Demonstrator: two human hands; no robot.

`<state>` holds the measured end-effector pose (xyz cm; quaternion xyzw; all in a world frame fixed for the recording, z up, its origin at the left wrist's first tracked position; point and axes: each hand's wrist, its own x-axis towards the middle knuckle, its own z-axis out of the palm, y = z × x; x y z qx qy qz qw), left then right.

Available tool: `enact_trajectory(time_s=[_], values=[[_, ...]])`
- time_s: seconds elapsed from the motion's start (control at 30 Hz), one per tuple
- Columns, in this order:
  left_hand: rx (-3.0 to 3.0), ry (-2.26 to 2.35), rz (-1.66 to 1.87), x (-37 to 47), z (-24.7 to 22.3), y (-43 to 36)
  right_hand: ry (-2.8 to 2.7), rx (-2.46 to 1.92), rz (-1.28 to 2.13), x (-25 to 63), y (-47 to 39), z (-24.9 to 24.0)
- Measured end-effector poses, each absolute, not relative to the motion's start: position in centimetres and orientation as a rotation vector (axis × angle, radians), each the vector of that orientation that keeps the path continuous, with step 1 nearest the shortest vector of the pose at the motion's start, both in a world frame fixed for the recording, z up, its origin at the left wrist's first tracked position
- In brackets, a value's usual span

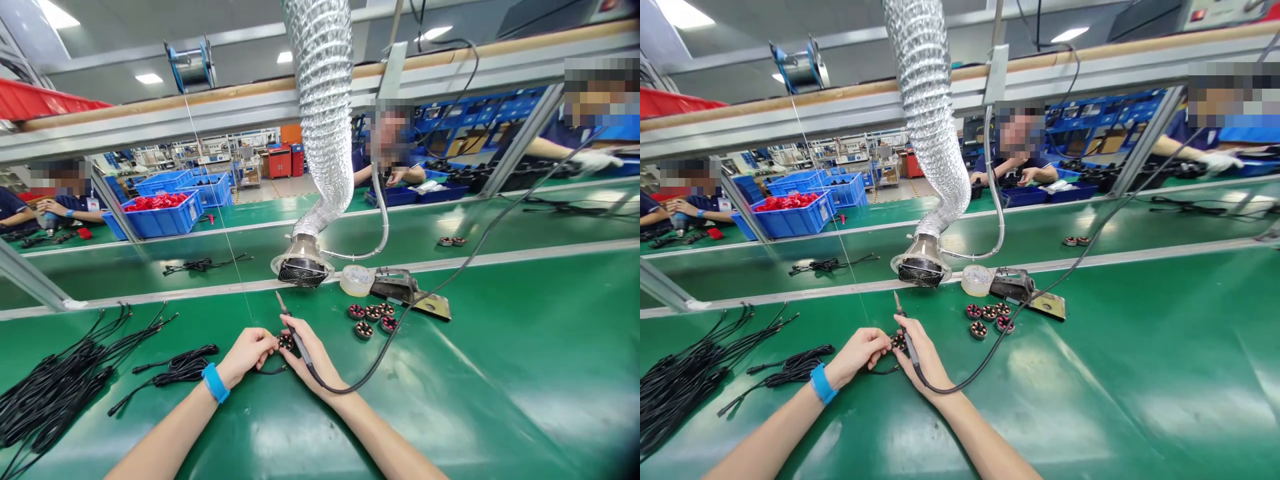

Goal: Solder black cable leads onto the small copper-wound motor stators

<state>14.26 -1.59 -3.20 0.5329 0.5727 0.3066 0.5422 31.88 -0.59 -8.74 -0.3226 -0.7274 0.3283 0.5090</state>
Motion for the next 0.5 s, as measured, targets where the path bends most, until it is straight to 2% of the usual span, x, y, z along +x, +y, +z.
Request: enact_trajectory(time_s=[0.3,0.5], values=[[1.384,1.476,0.728,13.6,-2.4,-1.2,-1.768,-0.826,0.758,32.6,-0.4,-8.0],[1.191,1.370,0.712,12.7,-3.1,-0.6,-1.777,-0.855,0.778,33.0,-0.2,-8.3]])
